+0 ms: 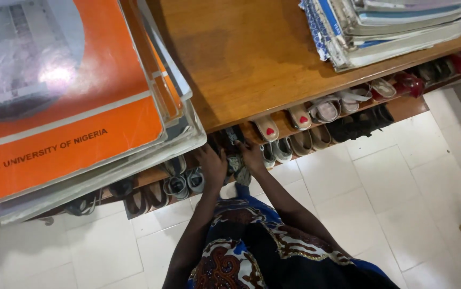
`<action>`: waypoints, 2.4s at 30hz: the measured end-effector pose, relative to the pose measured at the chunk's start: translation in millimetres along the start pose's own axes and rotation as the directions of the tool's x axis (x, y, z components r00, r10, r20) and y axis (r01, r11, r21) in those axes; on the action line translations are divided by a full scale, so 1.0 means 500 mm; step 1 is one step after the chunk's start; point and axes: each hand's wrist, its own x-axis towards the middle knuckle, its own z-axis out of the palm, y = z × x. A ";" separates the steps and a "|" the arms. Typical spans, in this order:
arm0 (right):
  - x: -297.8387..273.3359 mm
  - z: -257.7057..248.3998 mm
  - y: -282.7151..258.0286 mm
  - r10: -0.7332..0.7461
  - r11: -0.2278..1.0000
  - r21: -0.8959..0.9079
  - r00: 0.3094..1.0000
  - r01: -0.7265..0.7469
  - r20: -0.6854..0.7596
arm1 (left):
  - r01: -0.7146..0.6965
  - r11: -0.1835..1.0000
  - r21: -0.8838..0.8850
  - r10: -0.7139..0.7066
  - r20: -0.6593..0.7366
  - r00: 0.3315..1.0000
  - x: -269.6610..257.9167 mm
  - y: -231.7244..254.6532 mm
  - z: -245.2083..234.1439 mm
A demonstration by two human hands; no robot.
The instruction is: Organize shoes on a shelf and a round table.
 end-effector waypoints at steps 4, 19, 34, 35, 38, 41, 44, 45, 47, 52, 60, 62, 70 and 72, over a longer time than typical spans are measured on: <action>0.008 -0.029 -0.008 -0.019 0.998 0.054 1.000 0.018 0.015 | -0.018 1.000 -0.012 0.018 0.019 1.000 -0.003 0.038 -0.002; 0.016 -0.053 -0.026 -0.006 0.999 0.052 1.000 0.005 0.018 | -0.135 0.991 -0.017 0.131 -0.155 0.979 -0.001 0.051 0.051; 0.013 -0.062 -0.040 -0.011 0.997 -0.079 1.000 0.011 -0.006 | -0.018 0.973 -0.232 -0.004 -0.095 0.996 -0.026 0.071 -0.012; 0.010 -0.062 -0.043 -0.021 0.999 -0.045 1.000 0.022 0.012 | -0.008 0.979 -0.203 -0.014 -0.106 0.994 -0.026 0.071 -0.015; 0.014 -0.062 -0.040 -0.021 1.000 -0.022 0.999 0.022 0.034 | 0.138 0.970 -0.202 -0.141 0.001 0.990 -0.025 0.051 -0.013; 0.023 -0.065 -0.022 0.024 0.998 -0.059 0.999 -0.022 0.028 | 0.190 0.963 -0.190 -0.190 0.019 0.982 -0.028 0.021 0.001; 0.022 -0.066 -0.027 0.008 0.995 -0.103 1.000 -0.007 0.011 | 0.091 0.983 -0.158 -0.108 -0.104 0.989 -0.030 0.015 -0.002; 0.016 -0.065 -0.030 -0.036 0.992 -0.121 0.999 0.037 0.008 | 0.078 0.985 -0.155 -0.098 -0.123 0.988 -0.035 0.014 -0.008; 0.013 -0.068 -0.043 -0.042 0.987 -0.154 0.999 0.043 0.009 | 0.071 0.997 -0.021 -0.073 -0.122 0.990 -0.039 0.031 -0.013; 0.040 -0.104 -0.024 -0.042 0.803 -0.588 0.994 0.094 0.102 | 0.037 0.977 0.210 -0.028 -0.046 0.999 -0.030 0.057 0.057; 0.044 -0.128 0.000 -0.196 0.721 -0.657 0.974 0.221 0.112 | 0.263 0.749 -0.608 -0.180 0.195 0.964 0.084 0.010 0.215; 0.057 -0.138 0.015 -0.264 0.729 -0.618 0.954 0.295 0.145 | 0.241 0.809 -0.537 -0.156 0.198 0.968 0.102 0.020 0.203; 0.027 -0.123 0.036 -0.304 0.689 -0.678 0.952 0.255 0.049 | 0.198 0.926 -0.320 -0.113 0.263 0.958 0.111 0.075 0.126; 0.023 -0.121 0.075 -0.390 0.738 -0.587 0.920 0.333 0.033 | 0.198 0.915 -0.351 -0.109 0.257 0.960 0.115 0.053 0.154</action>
